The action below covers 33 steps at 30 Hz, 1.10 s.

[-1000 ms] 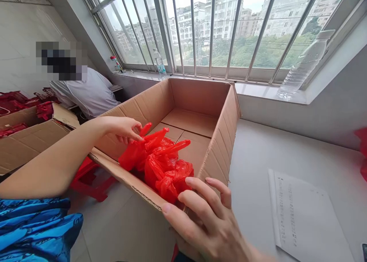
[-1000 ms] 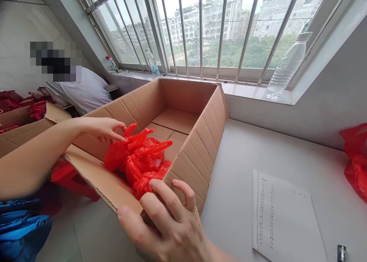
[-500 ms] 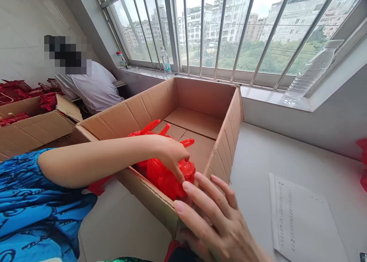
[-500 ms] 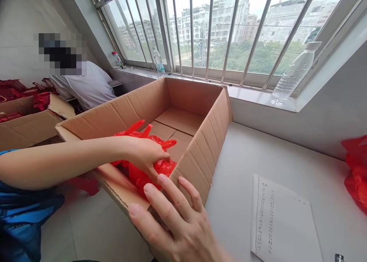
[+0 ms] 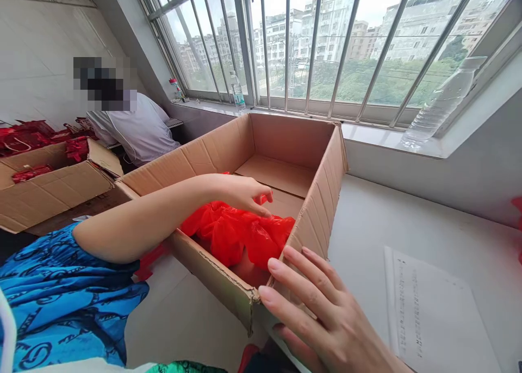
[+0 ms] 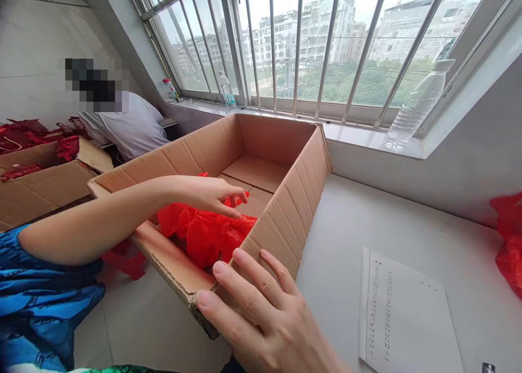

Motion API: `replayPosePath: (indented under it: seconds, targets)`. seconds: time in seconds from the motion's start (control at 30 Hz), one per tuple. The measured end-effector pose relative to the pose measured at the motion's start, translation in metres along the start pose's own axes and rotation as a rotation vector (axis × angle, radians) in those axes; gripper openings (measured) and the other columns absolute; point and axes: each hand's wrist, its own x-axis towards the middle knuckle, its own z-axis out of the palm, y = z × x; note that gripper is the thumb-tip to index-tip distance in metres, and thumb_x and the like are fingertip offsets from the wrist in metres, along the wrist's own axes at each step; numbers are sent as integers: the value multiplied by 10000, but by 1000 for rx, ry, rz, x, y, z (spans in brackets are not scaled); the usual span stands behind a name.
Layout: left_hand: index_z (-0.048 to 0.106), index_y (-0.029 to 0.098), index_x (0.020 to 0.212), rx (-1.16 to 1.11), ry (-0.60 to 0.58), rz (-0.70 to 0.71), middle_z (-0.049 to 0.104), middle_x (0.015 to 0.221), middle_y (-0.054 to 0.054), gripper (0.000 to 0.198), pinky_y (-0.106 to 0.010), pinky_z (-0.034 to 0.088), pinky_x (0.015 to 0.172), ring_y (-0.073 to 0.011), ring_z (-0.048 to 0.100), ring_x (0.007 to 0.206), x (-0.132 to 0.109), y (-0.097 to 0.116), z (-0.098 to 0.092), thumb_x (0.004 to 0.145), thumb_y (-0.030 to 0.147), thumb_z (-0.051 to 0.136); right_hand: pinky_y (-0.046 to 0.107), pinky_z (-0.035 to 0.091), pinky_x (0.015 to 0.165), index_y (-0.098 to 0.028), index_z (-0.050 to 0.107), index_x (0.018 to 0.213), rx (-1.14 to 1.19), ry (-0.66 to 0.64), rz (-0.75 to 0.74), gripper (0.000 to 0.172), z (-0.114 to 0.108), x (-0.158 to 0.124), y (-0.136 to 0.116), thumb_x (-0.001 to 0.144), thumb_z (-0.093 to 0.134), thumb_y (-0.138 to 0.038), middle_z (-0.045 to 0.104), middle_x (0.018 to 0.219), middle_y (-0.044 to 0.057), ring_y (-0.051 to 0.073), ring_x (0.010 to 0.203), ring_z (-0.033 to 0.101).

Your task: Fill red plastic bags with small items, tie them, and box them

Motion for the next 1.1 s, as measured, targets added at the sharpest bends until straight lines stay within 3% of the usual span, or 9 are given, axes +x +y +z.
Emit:
replayPosePath:
  seconds: [0.1,0.17,0.4,0.5,0.7,0.83,0.93,1.0,1.1]
  targets:
    - [715,199,1098,230,109,-279,733,1020,-127,537,-314,463,757,-283,672,902,3,-11,1,786,624,616,443,425,1143,-239,606,1301,16,3,11,394,1,0,0,922,543,-156,601,1404,45,241,1386,468]
    - [750,179,970,274,50,-355,737,923,-151,589,-333,460,759,-307,673,875,4,-14,6,722,702,636,446,415,1149,-228,606,1301,29,17,17,388,1,0,0,929,526,-151,604,1401,40,241,1392,460]
    - [669,267,1231,74,-53,-213,712,1092,-168,865,-381,458,807,-348,647,966,1,8,24,615,867,573,444,412,1150,-213,609,1297,34,17,25,392,1,0,-1,923,525,-134,601,1404,52,242,1393,459]
    - [706,270,1155,52,-135,-204,717,1084,-157,738,-374,464,769,-337,653,918,4,11,27,645,796,612,447,401,1157,-212,605,1307,40,8,29,397,0,0,-1,923,537,-137,598,1407,52,244,1395,457]
    - [715,211,901,95,-242,-11,718,821,-41,218,-258,430,627,-209,627,747,6,8,22,713,301,651,445,354,1187,-221,585,1333,42,-8,52,413,0,-1,-3,928,549,-145,578,1429,30,232,1412,433]
    - [692,207,1007,-189,-336,33,734,970,-37,347,-214,466,630,-194,658,826,-5,1,0,746,435,684,420,326,1206,-241,569,1345,44,-47,63,408,-2,-2,-4,946,534,-165,562,1447,10,213,1432,402]
    - [674,205,1107,-218,-159,-96,726,1084,-78,530,-223,486,649,-206,671,855,-9,-22,-16,742,591,680,417,309,1214,-261,533,1383,36,-72,78,449,-3,-3,-3,943,538,-169,522,1484,-5,206,1457,356]
    - [701,169,1055,-81,-3,-278,741,964,-112,573,-251,484,652,-225,670,792,-8,-44,-22,710,627,700,416,294,1219,-268,508,1408,41,-84,84,479,-2,-5,-2,940,534,-168,488,1511,-14,203,1471,326]
    - [726,126,1004,88,51,-499,722,815,-131,623,-293,484,675,-246,653,707,-1,-70,-17,607,601,797,416,258,1231,-271,477,1435,54,-102,82,501,0,-7,-1,943,520,-185,440,1545,-22,201,1485,291]
